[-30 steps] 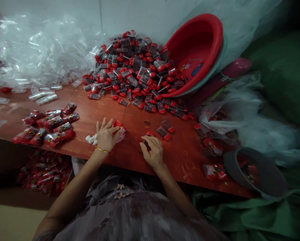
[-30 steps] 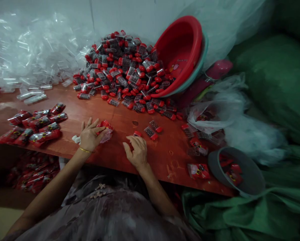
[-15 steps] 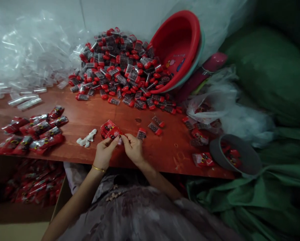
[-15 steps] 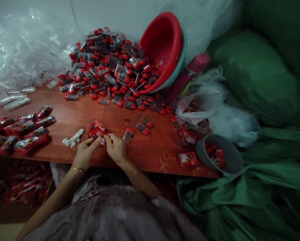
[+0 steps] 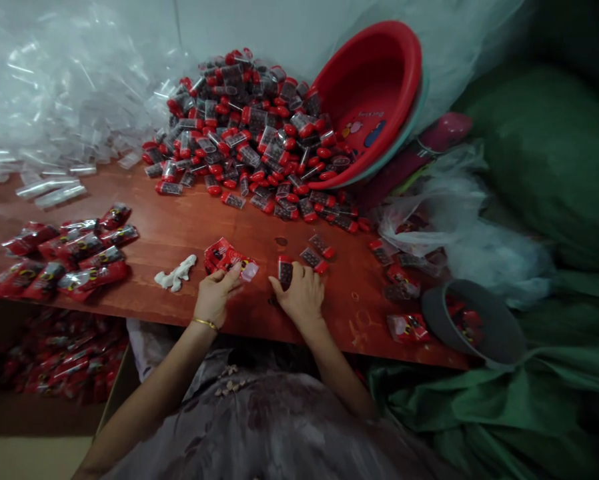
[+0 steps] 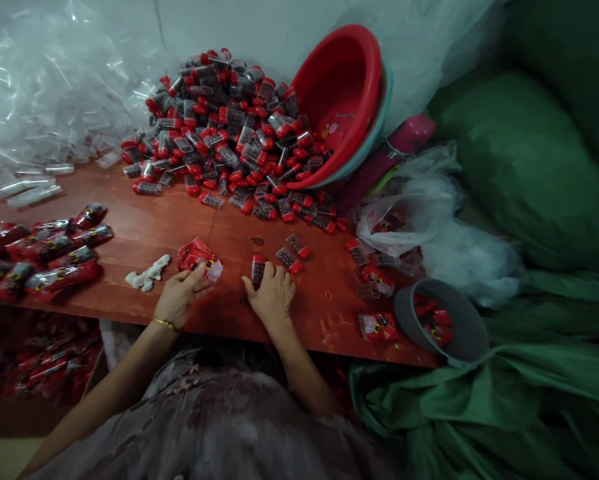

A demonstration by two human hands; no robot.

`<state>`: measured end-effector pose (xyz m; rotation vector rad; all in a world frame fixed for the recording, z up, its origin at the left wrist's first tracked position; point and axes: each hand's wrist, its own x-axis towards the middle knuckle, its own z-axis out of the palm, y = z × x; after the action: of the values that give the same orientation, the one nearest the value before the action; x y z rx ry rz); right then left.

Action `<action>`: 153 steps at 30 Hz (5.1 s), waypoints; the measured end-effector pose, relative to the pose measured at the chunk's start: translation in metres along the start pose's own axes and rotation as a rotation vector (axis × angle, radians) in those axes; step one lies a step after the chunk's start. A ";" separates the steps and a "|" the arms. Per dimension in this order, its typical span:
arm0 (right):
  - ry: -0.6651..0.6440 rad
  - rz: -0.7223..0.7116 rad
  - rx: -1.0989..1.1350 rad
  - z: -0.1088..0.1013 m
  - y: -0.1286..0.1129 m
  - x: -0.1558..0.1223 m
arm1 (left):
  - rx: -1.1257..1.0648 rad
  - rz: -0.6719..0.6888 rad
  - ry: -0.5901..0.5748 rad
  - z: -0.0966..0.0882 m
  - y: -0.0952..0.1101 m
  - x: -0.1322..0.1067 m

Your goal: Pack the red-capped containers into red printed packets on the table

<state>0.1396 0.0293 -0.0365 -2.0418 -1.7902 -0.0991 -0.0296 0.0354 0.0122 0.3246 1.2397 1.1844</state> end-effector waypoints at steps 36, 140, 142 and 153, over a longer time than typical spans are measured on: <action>-0.625 0.259 1.222 -0.060 0.009 -0.036 | 0.217 0.047 -0.360 0.004 -0.006 -0.022; -0.356 0.200 1.254 -0.030 -0.047 -0.032 | 0.165 0.178 -0.398 0.001 -0.027 -0.021; -0.422 0.183 1.278 -0.027 -0.046 -0.028 | 0.159 0.166 -0.398 -0.002 -0.028 -0.020; -0.268 -0.093 0.856 -0.011 -0.062 -0.010 | 0.075 0.132 -0.268 -0.033 -0.006 -0.022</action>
<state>0.0809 0.0208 -0.0134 -1.3854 -1.6500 0.8064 -0.0515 0.0025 0.0075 0.6089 1.0415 1.1650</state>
